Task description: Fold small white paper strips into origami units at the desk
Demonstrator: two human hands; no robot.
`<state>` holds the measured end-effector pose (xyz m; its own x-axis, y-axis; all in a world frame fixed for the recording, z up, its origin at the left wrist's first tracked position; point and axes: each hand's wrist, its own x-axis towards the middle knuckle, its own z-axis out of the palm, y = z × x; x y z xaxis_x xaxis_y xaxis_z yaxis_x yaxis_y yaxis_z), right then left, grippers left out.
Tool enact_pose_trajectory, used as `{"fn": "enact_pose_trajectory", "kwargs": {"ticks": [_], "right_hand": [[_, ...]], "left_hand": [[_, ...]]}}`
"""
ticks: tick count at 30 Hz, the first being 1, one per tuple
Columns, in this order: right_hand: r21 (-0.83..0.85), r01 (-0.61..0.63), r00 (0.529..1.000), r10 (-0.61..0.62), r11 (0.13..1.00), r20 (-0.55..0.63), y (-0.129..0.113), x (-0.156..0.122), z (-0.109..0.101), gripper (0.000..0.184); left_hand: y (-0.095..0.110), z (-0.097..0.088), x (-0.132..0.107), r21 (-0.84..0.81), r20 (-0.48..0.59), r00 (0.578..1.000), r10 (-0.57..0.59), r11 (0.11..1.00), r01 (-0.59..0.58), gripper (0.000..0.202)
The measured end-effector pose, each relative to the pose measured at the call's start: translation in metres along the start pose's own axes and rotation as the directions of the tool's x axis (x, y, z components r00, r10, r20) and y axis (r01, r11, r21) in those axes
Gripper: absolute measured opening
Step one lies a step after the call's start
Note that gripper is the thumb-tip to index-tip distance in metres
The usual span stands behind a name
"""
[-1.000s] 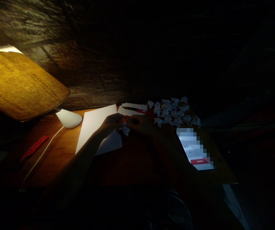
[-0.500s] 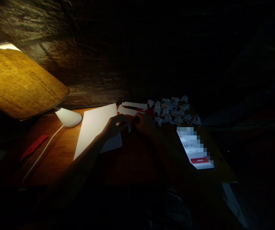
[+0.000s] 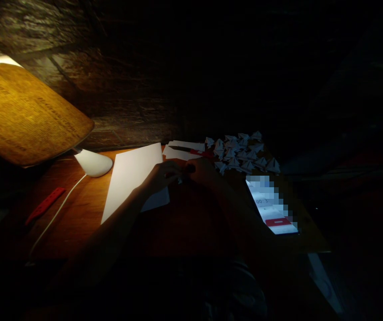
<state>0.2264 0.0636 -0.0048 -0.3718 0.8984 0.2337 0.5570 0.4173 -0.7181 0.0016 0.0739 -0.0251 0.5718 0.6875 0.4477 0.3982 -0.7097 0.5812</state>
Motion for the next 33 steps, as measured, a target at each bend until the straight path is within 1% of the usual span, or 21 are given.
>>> {"fn": "enact_pose_trajectory", "kwargs": {"ticks": [5, 9, 11, 14, 16, 18, 20, 23, 25, 29, 33], "right_hand": [[0.015, -0.013, 0.998, 0.012, 1.0, 0.055, -0.002, 0.0, -0.005, 0.018], [0.037, -0.013, 0.993, 0.008, 0.999, 0.115, -0.003, -0.001, -0.009, 0.018], [0.04, -0.006, 0.992, 0.001, 0.999, 0.122, -0.002, -0.001, -0.01, 0.02], [0.055, 0.015, 0.992, -0.022, 0.998, 0.121, -0.002, -0.002, -0.01, 0.027], [0.073, 0.024, 0.99, -0.034, 0.997, 0.14, -0.002, -0.003, -0.01, 0.029], [0.074, 0.031, 0.987, -0.042, 0.997, 0.158, -0.002, -0.003, -0.01, 0.029], [0.061, 0.043, 0.986, -0.052, 0.997, 0.157, -0.003, -0.003, -0.011, 0.031], [0.044, 0.069, 0.986, -0.075, 0.997, 0.152, -0.003, -0.003, -0.012, 0.038], [0.047, 0.077, 0.984, -0.083, 0.996, 0.156, -0.003, -0.003, -0.012, 0.039], [0.056, 0.069, 0.987, -0.077, 0.996, 0.14, -0.002, -0.003, -0.011, 0.036], [0.069, 0.072, 0.99, -0.08, 0.995, 0.119, 0.0, -0.004, -0.009, 0.033]], "left_hand": [[-0.002, 0.002, 0.0, -0.024, 0.006, 1.0, -0.025, 0.999, 0.025, 0.014], [0.0, 0.001, 0.0, -0.029, 0.004, 1.0, -0.022, 0.999, 0.022, 0.01], [0.0, 0.001, -0.001, -0.035, -0.007, 1.0, -0.025, 0.999, 0.025, 0.008], [0.001, 0.001, -0.001, -0.049, -0.011, 0.998, -0.057, 0.997, 0.056, 0.014], [0.002, 0.0, -0.001, -0.048, -0.039, 0.995, -0.091, 0.995, 0.089, 0.022], [0.003, 0.0, -0.001, -0.041, -0.069, 0.992, -0.11, 0.993, 0.107, 0.024], [0.006, 0.0, -0.001, -0.036, -0.075, 0.992, -0.097, 0.995, 0.095, 0.023], [0.01, -0.001, -0.001, -0.032, -0.057, 0.998, -0.03, 0.999, 0.029, 0.018], [0.013, -0.002, 0.0, -0.022, -0.041, 0.999, 0.0, 1.0, -0.001, 0.014], [0.016, -0.001, 0.0, 0.002, -0.026, 1.0, -0.006, 1.0, 0.006, 0.013], [0.019, -0.003, 0.001, -0.019, -0.021, 0.999, -0.03, 0.999, 0.029, 0.019]]}}
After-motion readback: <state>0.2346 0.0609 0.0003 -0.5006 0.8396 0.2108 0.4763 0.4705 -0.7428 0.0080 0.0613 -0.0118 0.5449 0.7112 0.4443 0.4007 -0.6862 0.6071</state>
